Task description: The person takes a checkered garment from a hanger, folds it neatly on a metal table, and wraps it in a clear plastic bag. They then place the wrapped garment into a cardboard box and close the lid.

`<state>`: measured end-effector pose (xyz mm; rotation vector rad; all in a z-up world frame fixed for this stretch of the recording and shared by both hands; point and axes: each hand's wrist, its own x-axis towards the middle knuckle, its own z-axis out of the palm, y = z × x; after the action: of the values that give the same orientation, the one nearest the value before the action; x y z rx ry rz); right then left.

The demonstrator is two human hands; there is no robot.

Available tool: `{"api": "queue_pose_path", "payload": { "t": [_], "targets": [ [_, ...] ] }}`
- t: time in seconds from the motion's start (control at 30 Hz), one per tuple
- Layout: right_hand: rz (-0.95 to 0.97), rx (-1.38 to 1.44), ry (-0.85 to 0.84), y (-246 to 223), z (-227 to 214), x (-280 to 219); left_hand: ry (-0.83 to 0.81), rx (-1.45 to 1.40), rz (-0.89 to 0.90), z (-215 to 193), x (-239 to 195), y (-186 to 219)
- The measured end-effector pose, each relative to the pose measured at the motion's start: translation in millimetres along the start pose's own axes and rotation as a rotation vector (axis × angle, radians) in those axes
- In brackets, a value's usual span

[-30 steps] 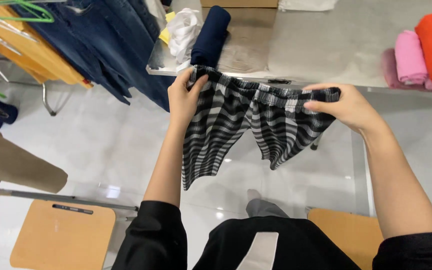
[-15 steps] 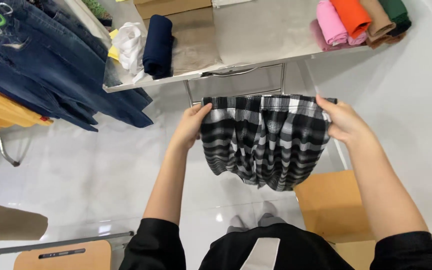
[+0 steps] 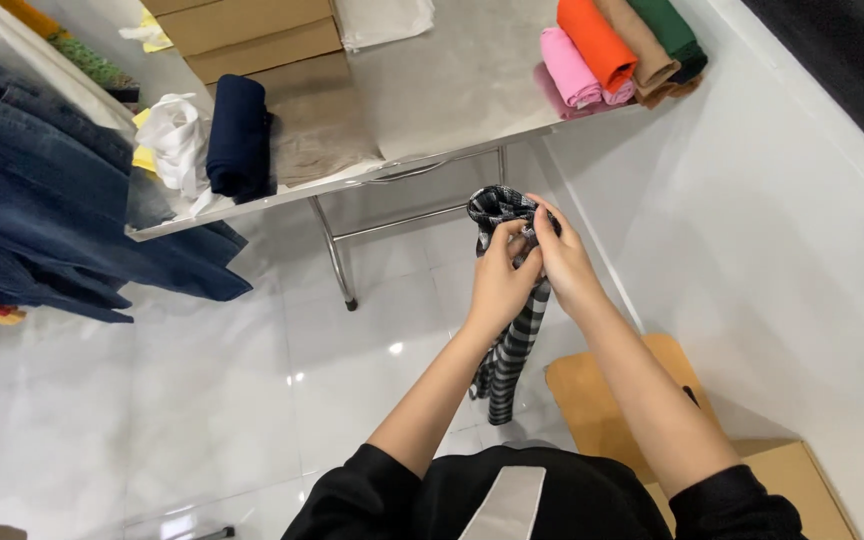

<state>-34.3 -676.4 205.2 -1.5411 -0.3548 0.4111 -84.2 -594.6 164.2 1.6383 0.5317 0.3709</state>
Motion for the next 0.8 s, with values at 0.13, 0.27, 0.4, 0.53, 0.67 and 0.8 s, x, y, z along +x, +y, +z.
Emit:
{"api": "queue_pose_path", "payload": {
  "t": [0.13, 0.27, 0.4, 0.53, 0.67, 0.8],
  "targets": [
    [-0.032, 0.119, -0.171, 49, -41, 31, -0.033, 0.015, 0.125, 9, -10, 9],
    [-0.089, 0.048, -0.188, 28, -54, 28, -0.048, 0.009, 0.267, 9, -5, -12],
    [-0.075, 0.042, -0.209, 34, -76, 38, 0.077, -0.006, 0.387, -11, 3, -43],
    [-0.020, 0.041, -0.259, 5, -86, 23, 0.178, 0.113, 0.391, -41, 18, -42],
    [0.000, 0.068, -0.373, 2, -102, 30, -0.228, 0.007, 0.292, -53, 37, -37],
    [-0.042, -0.140, -0.327, -14, -115, 37, -0.216, -0.110, 0.206, -35, 62, -57]
  ]
}}
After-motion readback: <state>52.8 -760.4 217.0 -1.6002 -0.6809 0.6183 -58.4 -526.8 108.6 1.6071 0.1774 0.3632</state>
